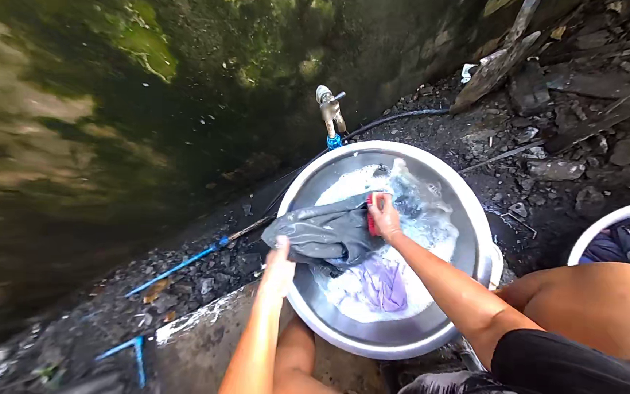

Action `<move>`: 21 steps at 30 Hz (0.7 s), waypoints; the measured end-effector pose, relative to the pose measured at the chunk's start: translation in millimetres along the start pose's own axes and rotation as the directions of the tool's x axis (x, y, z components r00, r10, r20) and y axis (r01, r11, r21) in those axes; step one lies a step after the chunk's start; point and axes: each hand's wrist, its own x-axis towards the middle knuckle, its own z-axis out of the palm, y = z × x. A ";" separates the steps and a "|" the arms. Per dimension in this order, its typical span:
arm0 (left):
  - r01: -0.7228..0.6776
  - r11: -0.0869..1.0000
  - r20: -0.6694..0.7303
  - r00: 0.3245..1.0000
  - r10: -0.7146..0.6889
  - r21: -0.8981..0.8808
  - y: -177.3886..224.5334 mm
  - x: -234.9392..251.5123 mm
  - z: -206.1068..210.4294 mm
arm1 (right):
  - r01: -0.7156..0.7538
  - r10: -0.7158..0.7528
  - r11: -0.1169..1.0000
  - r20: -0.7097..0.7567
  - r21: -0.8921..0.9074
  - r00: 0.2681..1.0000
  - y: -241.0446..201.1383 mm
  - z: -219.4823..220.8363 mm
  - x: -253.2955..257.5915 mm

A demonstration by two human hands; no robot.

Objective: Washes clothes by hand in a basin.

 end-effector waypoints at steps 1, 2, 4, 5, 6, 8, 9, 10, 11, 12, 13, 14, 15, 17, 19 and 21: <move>0.080 0.989 -0.038 0.996 -0.076 0.123 -19.3 10.1 2.2 | 0.099 -0.103 0.991 0.046 0.090 0.994 -16.1 20.1 -19.6; 0.155 0.964 -0.097 0.986 -0.137 0.214 -35.6 18.6 7.2 | 0.200 -0.216 0.970 0.113 0.138 0.970 -31.6 40.9 -41.2; 0.231 0.939 -0.223 0.959 -0.175 0.256 -43.7 20.0 27.1 | 0.369 -0.384 0.923 0.306 0.108 0.871 -44.3 75.8 -75.9; 0.228 0.943 -0.278 0.948 -0.157 0.244 -39.6 15.7 36.2 | 0.427 -0.402 0.904 0.391 0.027 0.828 -39.2 88.1 -82.2; 0.242 0.945 -0.309 0.936 -0.168 0.220 -32.3 11.0 40.9 | 0.437 -0.371 0.898 0.435 -0.058 0.820 -28.8 94.7 -80.0; 0.254 0.947 -0.319 0.930 -0.184 0.195 -13.4 1.3 46.0 | 0.364 -0.188 0.883 0.487 -0.298 0.853 -7.0 87.2 -52.3; 0.245 0.951 -0.304 0.935 -0.181 0.188 -2.7 -5.9 47.0 | 0.327 -0.124 0.865 0.471 -0.379 0.873 2.5 75.1 -35.4; 0.223 0.960 -0.284 0.944 -0.168 0.171 9.3 -13.1 47.4 | 0.307 -0.103 0.848 0.434 -0.433 0.895 11.9 57.9 -18.1; 0.196 0.970 -0.275 0.949 -0.151 0.144 19.6 -20.5 44.6 | 0.295 -0.111 0.834 0.383 -0.465 0.917 24.0 38.3 -4.1; 0.174 0.980 -0.279 0.950 -0.141 0.096 27.3 -26.5 37.0 | 0.284 -0.128 0.821 0.325 -0.496 0.937 37.8 20.9 3.8; 0.155 0.987 -0.276 0.951 -0.139 0.040 33.9 -29.8 28.9 | 0.254 -0.137 0.812 0.253 -0.526 0.958 46.7 5.9 10.1; 0.150 0.989 -0.268 0.952 -0.147 -0.011 37.2 -30.6 22.2 | 0.193 -0.091 0.816 0.208 -0.545 0.974 49.6 -7.9 17.4; 0.157 0.987 -0.268 0.950 -0.163 -0.042 35.8 -28.4 17.6 | 0.115 -0.025 0.838 0.173 -0.534 0.985 46.6 -17.8 21.7; 0.185 0.983 -0.307 0.934 -0.183 -0.022 19.2 -14.8 15.1 | 0.013 0.033 0.931 0.121 -0.365 0.992 28.2 -15.8 18.0; 0.239 0.964 -0.310 0.931 -0.192 0.121 -10.9 0.3 15.9 | 0.121 -0.098 0.982 0.156 -0.143 0.983 -2.6 17.5 -17.2; 0.285 0.931 -0.267 0.938 -0.222 0.228 -33.8 9.5 23.1 | 0.309 -0.302 0.951 0.287 0.023 0.909 -34.2 61.2 -68.3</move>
